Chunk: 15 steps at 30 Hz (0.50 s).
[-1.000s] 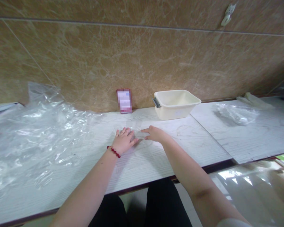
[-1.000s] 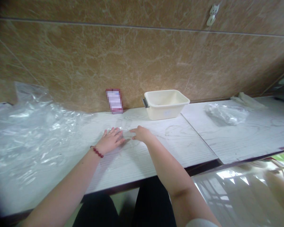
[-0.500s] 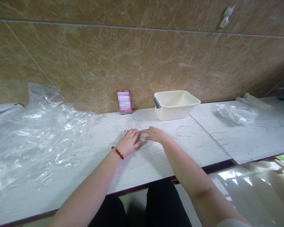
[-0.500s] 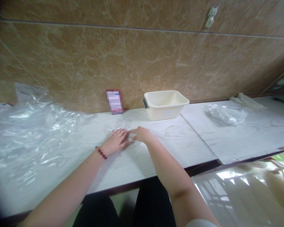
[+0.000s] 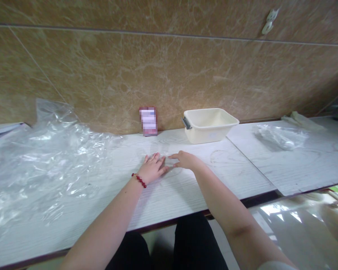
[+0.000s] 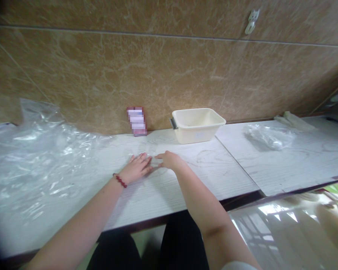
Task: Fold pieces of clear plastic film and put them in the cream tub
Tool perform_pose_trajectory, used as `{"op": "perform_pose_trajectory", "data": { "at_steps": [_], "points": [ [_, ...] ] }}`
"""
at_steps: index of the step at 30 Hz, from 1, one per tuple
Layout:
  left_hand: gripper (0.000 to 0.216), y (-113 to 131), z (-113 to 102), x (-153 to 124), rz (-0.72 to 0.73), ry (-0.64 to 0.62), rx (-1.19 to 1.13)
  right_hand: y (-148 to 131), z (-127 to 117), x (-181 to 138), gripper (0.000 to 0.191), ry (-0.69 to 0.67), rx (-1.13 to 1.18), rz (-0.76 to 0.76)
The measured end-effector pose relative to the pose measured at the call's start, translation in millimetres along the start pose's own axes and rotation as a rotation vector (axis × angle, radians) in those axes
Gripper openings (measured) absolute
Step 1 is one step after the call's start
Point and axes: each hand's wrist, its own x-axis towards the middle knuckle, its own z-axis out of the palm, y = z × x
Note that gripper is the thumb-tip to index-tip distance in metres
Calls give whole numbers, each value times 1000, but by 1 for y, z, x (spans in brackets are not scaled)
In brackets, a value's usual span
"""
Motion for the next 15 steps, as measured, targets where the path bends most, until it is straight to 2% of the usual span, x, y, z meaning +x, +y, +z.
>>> {"op": "perform_pose_trajectory", "data": {
  "at_steps": [15],
  "points": [
    [58,-4,0,0,-12,34,-31,-2,-3,-2,49,-35,-20,17]
  ]
}}
